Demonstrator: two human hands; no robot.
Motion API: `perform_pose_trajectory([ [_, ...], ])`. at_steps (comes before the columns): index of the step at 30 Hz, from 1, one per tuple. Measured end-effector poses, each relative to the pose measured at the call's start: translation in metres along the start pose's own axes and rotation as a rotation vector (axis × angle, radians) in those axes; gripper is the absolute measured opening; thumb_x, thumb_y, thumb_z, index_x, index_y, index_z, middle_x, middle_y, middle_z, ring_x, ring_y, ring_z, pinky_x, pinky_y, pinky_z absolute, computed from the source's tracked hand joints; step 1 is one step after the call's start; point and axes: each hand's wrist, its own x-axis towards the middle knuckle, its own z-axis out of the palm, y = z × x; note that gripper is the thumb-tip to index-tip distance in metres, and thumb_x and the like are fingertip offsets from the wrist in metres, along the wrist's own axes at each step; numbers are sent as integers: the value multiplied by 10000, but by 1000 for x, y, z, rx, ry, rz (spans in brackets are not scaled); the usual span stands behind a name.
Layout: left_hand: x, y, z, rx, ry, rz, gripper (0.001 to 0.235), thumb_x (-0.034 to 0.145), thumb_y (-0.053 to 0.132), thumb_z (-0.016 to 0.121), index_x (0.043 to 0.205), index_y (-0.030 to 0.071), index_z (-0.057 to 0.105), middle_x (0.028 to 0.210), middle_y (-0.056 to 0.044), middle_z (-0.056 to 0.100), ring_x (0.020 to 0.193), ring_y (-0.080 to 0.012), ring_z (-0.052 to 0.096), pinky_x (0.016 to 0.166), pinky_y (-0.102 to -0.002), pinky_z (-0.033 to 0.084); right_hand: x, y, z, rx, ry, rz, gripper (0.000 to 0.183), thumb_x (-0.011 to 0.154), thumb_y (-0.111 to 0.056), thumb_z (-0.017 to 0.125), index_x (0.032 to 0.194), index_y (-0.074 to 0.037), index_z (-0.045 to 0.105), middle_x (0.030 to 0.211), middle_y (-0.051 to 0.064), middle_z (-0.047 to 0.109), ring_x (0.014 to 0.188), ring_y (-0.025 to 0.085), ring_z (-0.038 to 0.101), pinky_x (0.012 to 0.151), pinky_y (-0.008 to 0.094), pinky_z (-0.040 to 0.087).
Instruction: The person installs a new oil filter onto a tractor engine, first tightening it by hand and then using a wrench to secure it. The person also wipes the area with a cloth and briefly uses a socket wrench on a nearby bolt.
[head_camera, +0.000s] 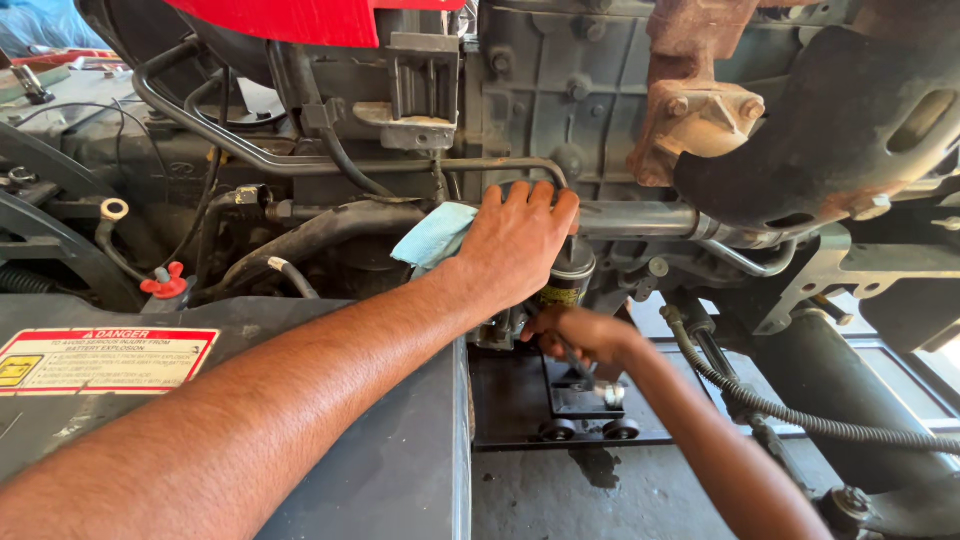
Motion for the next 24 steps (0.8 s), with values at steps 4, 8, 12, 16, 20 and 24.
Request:
perform_pose_trajectory([
  [4,0,-1,0,11,-1,-21,224,875,183,650,1071,78,619,978,-128,672,927,-305,656,753,-487,480,11,13,42,-180,136,-30,335,1043,-273,445,1216,-15,571,758,154,678,498,238,523,410,369,414],
  [8,-2,2,4,16,33,-19,218,910,210,652,1074,71,615,972,-129,668,936,-310,652,776,-492,483,67,57,44,-410,284,-246,328,1048,-238,438,1167,41,562,929,225,701,799,392,710,661,493,580],
  [12,-2,0,5,21,39,2,238,909,204,641,1097,61,612,984,-130,666,936,-301,651,769,-490,485,134,96,46,-597,791,-762,312,987,-172,538,1234,14,575,1073,325,646,968,552,607,799,567,489],
  [16,-5,-2,1,-10,19,19,237,943,210,626,1119,51,611,1005,-111,659,946,-291,649,774,-510,490,167,110,58,-503,997,-744,313,1001,-151,514,1267,5,568,1042,316,665,951,557,605,771,564,494],
  [20,-4,2,-10,141,204,144,311,817,187,620,1109,83,615,1074,-76,658,1013,-252,653,881,-506,525,141,115,98,-475,822,-273,525,917,-176,555,1366,58,416,779,278,702,697,464,670,645,543,535],
  [24,1,10,-26,-24,23,348,207,903,114,603,1101,54,608,1017,-115,668,974,-298,681,718,-415,553,49,98,138,60,722,-289,226,1026,-233,484,1087,-43,589,693,154,751,527,252,694,520,389,541],
])
